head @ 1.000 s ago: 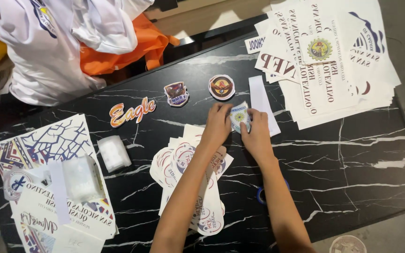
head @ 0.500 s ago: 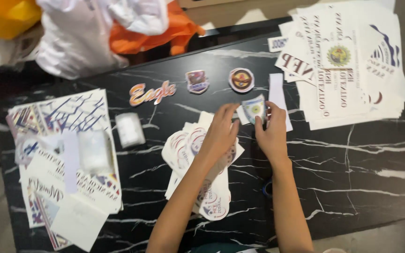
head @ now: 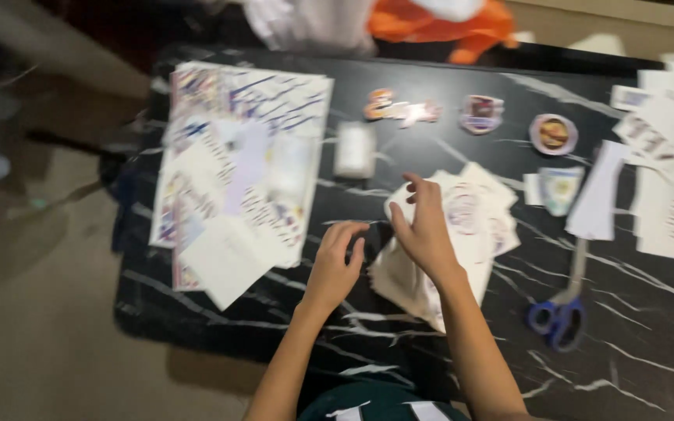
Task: The person applies clear adhesive sheets to printed stickers on a table. They smooth the sheets over the stickers, peel them off, and place them in a pile. The person also handles printed paper sheets and uses scissors to cut a piece of paper.
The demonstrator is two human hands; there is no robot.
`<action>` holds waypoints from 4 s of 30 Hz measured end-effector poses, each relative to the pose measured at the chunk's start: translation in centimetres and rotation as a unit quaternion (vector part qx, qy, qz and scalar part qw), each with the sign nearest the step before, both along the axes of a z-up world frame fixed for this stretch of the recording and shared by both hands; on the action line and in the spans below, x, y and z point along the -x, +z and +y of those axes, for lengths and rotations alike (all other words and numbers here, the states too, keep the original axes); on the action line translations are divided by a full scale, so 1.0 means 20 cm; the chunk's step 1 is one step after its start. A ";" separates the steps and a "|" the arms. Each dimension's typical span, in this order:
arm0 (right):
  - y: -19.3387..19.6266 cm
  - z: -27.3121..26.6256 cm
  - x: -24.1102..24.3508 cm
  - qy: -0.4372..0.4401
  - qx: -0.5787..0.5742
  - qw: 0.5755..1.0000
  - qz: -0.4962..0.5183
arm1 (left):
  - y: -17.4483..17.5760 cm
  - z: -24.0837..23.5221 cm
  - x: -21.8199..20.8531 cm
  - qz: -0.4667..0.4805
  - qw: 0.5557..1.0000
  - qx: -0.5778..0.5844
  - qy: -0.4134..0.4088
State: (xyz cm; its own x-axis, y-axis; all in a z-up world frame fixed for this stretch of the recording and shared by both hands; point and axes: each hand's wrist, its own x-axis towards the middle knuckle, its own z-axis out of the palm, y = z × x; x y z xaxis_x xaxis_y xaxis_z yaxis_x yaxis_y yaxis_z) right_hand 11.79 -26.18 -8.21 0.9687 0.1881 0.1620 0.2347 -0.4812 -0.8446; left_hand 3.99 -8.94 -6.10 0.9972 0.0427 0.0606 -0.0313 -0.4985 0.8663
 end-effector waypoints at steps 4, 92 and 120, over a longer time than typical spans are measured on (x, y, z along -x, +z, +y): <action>-0.07 0.39 0.14 0.063 -0.004 0.998 -0.006 | -0.07 0.33 0.19 0.009 0.999 -0.019 0.039; -0.59 2.13 -1.02 0.288 0.120 0.945 0.098 | -0.66 1.86 -0.74 0.020 0.949 -0.136 0.284; 0.35 0.49 0.60 -0.085 0.050 0.987 0.127 | -0.05 0.59 0.26 0.343 0.531 0.753 -0.184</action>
